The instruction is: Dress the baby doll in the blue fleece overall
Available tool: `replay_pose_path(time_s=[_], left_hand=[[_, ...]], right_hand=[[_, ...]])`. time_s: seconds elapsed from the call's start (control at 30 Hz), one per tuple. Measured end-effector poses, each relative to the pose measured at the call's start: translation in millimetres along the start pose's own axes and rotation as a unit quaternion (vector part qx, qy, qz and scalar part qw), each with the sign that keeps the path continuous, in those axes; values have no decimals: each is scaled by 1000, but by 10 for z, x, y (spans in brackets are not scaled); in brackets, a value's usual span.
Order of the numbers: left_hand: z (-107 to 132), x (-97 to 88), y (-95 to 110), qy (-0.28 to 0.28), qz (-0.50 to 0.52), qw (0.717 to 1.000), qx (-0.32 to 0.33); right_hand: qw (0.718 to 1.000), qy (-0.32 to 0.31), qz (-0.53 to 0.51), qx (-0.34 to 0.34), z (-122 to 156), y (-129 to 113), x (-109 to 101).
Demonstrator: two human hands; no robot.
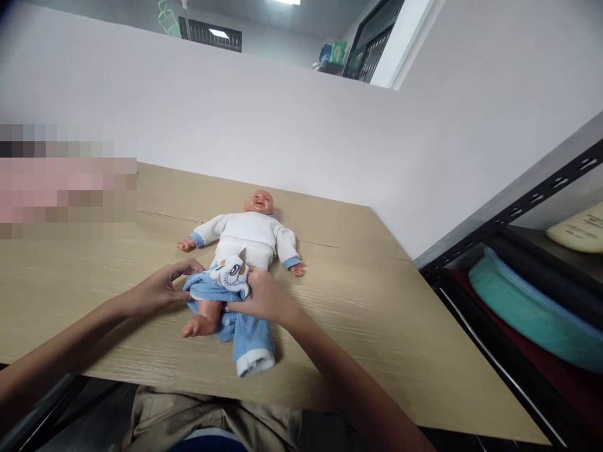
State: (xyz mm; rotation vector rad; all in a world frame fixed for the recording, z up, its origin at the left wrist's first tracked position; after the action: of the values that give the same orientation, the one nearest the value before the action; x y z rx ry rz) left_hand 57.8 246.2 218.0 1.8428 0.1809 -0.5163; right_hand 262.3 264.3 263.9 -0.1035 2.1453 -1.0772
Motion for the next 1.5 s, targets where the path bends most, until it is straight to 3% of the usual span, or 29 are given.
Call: replay_pose_path(time_s=[0.13,0.27,0.37,0.43,0.5,0.6,0.67,0.8,0.93,1.03,1.2,1.33,1.5], left_hand=[[-184,-61,-13,-54,-16,998,-18],[-231,-167,-40,-95,-26,995,-32],[-263,-277,105,-70,-32,997,4],[-321,-287,309,-47,-50,997,35],[-414,-150,557,-68,-73,994,55],[-610,239,876,-161,-115,978,71],[-760,488,981,-225,-141,961,73],[-1006,790,907,-330,-115,937,27],[-1071,867,784,-395,-69,915,37],[-1095,827,695,-390,-30,920,37],[-1089,835,614,-381,111,918,-30],[-1044,870,636,-385,173,906,-44],[-1075,815,565,-328,126,934,-61]], right_hand=[[999,-32,-3,4,-56,8,-38],[998,-55,12,-10,74,32,-113],[999,-13,33,-18,272,105,-248],[1000,20,10,16,392,232,-319],[995,43,-47,78,474,404,-343],[976,36,-145,161,529,588,-277],[962,6,-209,174,528,587,-214],[939,-36,-304,155,514,468,-211],[935,-57,-308,165,517,436,-255],[946,-49,-270,174,512,470,-289],[945,-36,-247,212,536,618,-256],[921,12,-327,212,525,680,-274],[875,97,-416,229,527,719,-368]])
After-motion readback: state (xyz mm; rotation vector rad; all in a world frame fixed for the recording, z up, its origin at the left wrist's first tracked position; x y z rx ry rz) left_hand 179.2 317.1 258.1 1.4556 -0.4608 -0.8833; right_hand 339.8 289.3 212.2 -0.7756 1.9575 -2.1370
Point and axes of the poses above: each hand's wrist, its own z-axis away from the middle knuckle, its own x-axis out of the palm, y = z × x, the point moved 9 cm from there along -z, towards the middle knuckle, and after that the axes turned 7 degrees about y, right-handed, at the moved point
